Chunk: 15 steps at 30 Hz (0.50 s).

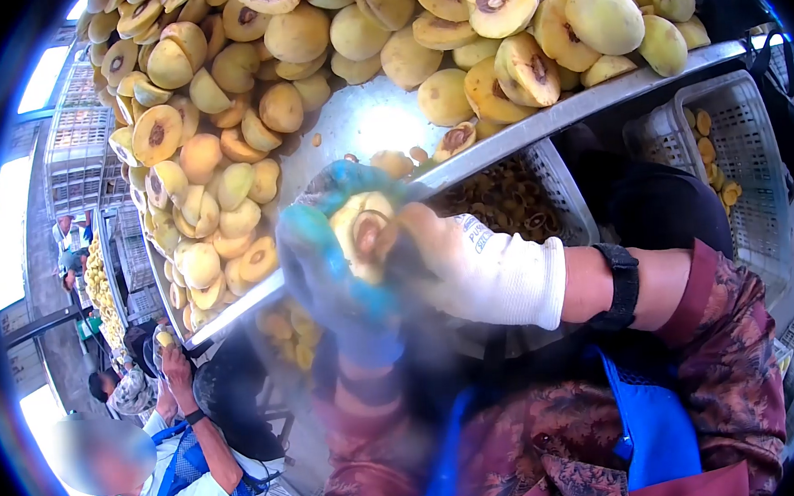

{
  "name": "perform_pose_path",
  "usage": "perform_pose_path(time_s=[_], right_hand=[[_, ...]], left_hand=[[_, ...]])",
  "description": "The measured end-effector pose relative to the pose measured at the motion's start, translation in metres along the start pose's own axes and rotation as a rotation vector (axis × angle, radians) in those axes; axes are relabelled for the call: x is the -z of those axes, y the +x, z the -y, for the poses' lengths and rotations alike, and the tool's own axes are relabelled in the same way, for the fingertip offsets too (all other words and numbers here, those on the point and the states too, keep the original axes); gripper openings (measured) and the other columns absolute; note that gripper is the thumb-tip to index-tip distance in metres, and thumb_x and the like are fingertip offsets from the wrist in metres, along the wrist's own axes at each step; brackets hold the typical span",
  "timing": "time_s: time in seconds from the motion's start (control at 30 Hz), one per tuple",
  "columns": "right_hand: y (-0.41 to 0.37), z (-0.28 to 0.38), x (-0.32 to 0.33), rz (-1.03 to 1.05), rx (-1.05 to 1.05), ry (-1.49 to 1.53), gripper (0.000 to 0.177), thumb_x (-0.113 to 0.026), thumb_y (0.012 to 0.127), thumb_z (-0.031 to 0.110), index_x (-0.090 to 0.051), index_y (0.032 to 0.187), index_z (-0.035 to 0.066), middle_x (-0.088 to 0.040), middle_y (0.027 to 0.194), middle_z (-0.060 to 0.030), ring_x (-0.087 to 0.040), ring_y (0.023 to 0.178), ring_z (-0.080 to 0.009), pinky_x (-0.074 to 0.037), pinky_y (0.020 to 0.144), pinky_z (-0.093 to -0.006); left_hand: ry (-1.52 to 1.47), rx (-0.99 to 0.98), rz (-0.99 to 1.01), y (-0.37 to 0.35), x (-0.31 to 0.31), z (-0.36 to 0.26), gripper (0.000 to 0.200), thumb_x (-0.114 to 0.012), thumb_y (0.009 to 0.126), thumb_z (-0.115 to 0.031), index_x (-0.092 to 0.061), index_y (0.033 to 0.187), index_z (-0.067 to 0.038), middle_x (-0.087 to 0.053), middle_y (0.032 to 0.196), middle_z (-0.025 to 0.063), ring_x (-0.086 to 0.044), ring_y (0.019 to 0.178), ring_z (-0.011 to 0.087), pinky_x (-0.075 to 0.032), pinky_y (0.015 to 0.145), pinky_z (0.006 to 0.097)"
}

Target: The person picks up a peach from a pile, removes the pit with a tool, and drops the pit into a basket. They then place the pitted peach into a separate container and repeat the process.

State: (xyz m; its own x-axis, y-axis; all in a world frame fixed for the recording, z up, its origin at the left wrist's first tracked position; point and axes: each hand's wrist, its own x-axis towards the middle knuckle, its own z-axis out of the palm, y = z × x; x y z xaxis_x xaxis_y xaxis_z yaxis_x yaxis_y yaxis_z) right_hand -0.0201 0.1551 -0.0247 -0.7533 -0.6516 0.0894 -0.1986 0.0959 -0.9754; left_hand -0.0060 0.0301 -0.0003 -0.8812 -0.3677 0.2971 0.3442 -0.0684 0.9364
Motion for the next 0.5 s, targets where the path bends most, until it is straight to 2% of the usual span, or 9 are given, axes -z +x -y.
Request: perform_pose_path(time_s=[0.1, 0.2, 0.27, 0.4, 0.5], right_hand=[[0.000, 0.010, 0.005, 0.065, -0.117, 0.091, 0.032, -0.060, 0.085, 0.008, -0.044, 0.111, 0.000, -0.058, 0.081, -0.0202, -0.061, 0.071, -0.0392, -0.049, 0.061, -0.0416], [0.000, -0.004, -0.006, -0.051, 0.101, 0.097, 0.041, -0.060, 0.082, 0.014, -0.043, 0.116, -0.004, -0.061, 0.076, -0.0219, -0.064, 0.068, -0.0367, -0.052, 0.062, -0.0415], [-0.002, 0.003, 0.001, 0.077, -0.129, 0.244, 0.040, -0.061, 0.083, 0.013, -0.044, 0.115, -0.003, -0.058, 0.072, -0.0163, -0.060, 0.061, -0.0284, -0.050, 0.056, -0.0370], [0.002, 0.041, 0.033, 0.332, -0.593, 0.526, 0.036, -0.062, 0.083, 0.012, -0.045, 0.113, -0.001, -0.054, 0.063, -0.0053, -0.052, 0.046, -0.0116, -0.047, 0.044, -0.0280], [0.006, 0.031, 0.032, 0.361, -0.609, 0.690, 0.034, -0.062, 0.083, 0.011, -0.045, 0.111, 0.000, -0.053, 0.061, -0.0052, -0.052, 0.045, -0.0136, -0.046, 0.044, -0.0284]], left_hand=[[0.064, 0.019, -0.044, -0.001, 0.004, 0.002, 0.038, -0.045, 0.100, -0.032, -0.053, 0.104, 0.005, -0.060, 0.106, 0.0186, -0.063, 0.088, 0.0247, -0.056, 0.071, 0.0332], [0.013, 0.117, -0.010, 0.000, 0.002, -0.002, 0.036, -0.046, 0.099, -0.030, -0.053, 0.104, 0.004, -0.060, 0.105, 0.0176, -0.063, 0.088, 0.0241, -0.056, 0.070, 0.0324], [-0.011, 0.165, 0.031, 0.003, 0.006, 0.001, 0.033, -0.047, 0.099, -0.028, -0.053, 0.103, 0.004, -0.060, 0.104, 0.0169, -0.063, 0.088, 0.0234, -0.056, 0.069, 0.0319], [-0.083, 0.263, 0.217, 0.011, 0.008, -0.001, 0.017, -0.054, 0.093, -0.012, -0.055, 0.099, 0.004, -0.061, 0.100, 0.0158, -0.063, 0.092, 0.0246, -0.056, 0.072, 0.0333], [-0.010, 0.263, 0.247, 0.015, 0.011, 0.004, 0.049, -0.043, 0.098, -0.047, -0.055, 0.111, -0.001, -0.058, 0.107, 0.0176, -0.060, 0.095, 0.0305, -0.055, 0.077, 0.0426]])
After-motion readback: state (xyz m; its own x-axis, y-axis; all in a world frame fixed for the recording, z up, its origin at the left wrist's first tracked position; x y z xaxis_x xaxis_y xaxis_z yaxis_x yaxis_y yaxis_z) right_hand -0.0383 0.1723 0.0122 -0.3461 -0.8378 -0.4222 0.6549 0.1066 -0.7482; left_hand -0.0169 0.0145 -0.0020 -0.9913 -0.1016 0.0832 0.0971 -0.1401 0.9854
